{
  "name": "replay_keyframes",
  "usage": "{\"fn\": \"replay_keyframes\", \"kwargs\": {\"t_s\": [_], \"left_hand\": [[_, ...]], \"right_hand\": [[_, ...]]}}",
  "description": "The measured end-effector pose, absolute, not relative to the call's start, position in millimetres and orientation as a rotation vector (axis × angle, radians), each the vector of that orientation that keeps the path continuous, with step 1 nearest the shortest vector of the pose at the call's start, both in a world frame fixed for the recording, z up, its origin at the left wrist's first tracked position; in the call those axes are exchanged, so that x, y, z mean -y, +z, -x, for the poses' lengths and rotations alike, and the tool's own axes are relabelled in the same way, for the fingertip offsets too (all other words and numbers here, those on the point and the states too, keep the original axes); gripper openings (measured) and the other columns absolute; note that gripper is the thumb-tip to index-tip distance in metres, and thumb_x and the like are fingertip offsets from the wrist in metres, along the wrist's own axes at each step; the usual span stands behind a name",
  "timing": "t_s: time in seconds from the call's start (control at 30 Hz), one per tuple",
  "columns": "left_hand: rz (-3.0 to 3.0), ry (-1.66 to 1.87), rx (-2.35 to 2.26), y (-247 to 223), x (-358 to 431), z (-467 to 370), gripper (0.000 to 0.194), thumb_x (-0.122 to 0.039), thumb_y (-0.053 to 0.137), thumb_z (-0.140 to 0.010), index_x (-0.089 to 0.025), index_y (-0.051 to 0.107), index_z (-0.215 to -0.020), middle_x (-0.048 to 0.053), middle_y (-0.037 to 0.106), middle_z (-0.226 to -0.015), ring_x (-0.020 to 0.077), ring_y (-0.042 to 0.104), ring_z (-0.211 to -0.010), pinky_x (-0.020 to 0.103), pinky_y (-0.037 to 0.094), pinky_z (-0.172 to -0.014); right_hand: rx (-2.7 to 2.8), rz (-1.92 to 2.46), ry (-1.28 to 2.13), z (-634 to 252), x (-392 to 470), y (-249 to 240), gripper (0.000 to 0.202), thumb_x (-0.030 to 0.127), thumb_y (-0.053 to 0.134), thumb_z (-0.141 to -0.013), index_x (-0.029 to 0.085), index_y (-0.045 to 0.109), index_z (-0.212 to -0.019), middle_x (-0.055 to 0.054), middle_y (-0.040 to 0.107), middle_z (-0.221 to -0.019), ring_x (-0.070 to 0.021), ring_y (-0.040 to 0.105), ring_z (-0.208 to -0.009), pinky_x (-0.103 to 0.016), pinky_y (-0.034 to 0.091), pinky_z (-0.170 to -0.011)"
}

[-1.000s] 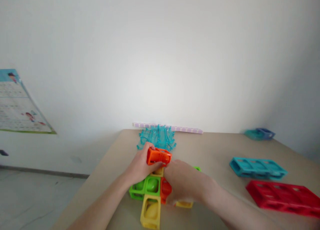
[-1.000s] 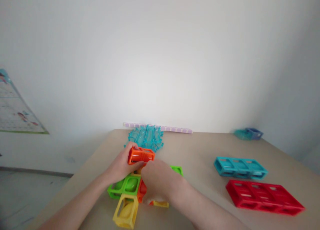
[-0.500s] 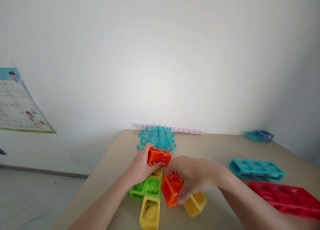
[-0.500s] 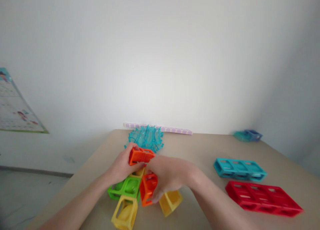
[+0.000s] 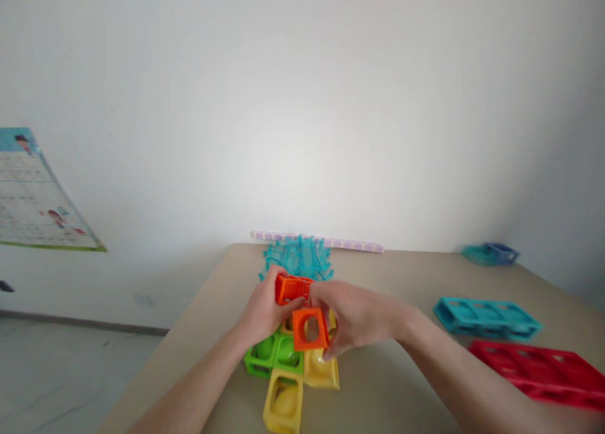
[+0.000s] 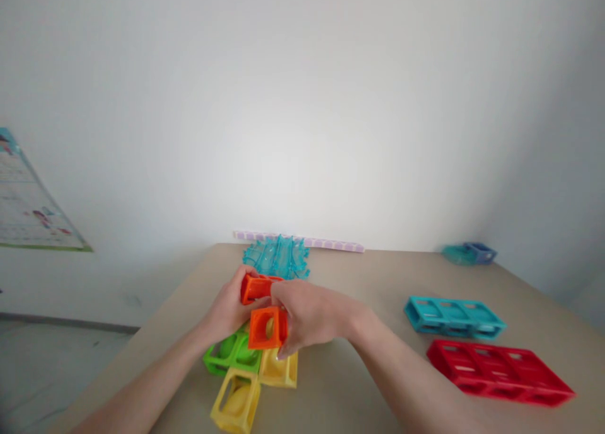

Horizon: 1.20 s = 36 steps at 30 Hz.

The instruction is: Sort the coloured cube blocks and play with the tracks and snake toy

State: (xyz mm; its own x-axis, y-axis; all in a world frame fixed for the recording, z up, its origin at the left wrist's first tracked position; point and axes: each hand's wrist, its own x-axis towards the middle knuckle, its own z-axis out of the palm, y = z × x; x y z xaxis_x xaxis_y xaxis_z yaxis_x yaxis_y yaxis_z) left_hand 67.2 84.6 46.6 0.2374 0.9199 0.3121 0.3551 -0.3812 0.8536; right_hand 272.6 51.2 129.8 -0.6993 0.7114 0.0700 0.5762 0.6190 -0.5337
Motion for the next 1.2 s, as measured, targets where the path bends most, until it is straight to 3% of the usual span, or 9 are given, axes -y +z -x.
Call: {"fn": "replay_keyframes", "kwargs": {"t_s": [0.17,0.37,0.57,1.0,1.2], "left_hand": [[-1.777,1.124,-1.142,44.9,-85.9,-69.0,0.044,-0.042,0.074,-0.068,-0.023,0.045,-0.093,-0.005,0.06,-0.07,0.0146,0.055,-0.062,0.023,0.04,-0.056],[-1.695,1.278,-1.161,38.3,-93.9,-67.1,0.047,-0.031,0.079,-0.059,-0.022,0.047,-0.093,-0.004,0.061,-0.07,0.0147,0.057,-0.062,0.024,0.042,-0.058],[-1.465,1.54,-1.08,55.3,-91.6,-62.8,0.039,-0.032,0.071,-0.072,-0.022,0.043,-0.096,-0.004,0.06,-0.076,0.0117,0.058,-0.062,0.024,0.048,-0.062],[-1.37,1.549,-0.683,47.8,-90.3,-56.9,0.04,-0.026,0.073,-0.071,-0.022,0.048,-0.102,-0.001,0.061,-0.086,0.012,0.06,-0.064,0.025,0.053,-0.056],[-1.393,1.557,-0.585,46.3,-92.5,-54.6,0.039,-0.024,0.069,-0.075,-0.022,0.046,-0.106,-0.001,0.064,-0.08,0.0128,0.061,-0.058,0.027,0.052,-0.055]], "right_hand": [[2.664,0.817,0.653,-260.7,-50.1,121.9,0.029,0.02,0.076,-0.062,0.018,0.057,-0.085,0.0,0.063,-0.089,-0.0141,0.055,-0.072,-0.022,0.039,-0.063],[2.414,0.873,0.547,-260.3,-50.4,118.1,0.035,0.023,0.077,-0.059,0.02,0.051,-0.083,0.003,0.06,-0.08,-0.0115,0.052,-0.064,-0.021,0.037,-0.057],[2.005,1.109,0.613,-272.7,-67.7,120.7,0.017,0.025,0.06,-0.077,0.018,0.052,-0.091,-0.001,0.063,-0.083,-0.0124,0.057,-0.069,-0.022,0.042,-0.058],[1.96,1.055,0.913,-281.1,-82.0,108.6,0.015,0.031,0.053,-0.084,0.016,0.054,-0.088,0.0,0.06,-0.077,-0.0123,0.053,-0.066,-0.022,0.037,-0.054],[2.106,1.031,0.61,-284.8,-77.7,112.8,0.019,0.03,0.058,-0.082,0.017,0.055,-0.097,0.0,0.058,-0.08,-0.0117,0.05,-0.067,-0.023,0.038,-0.058]]}}
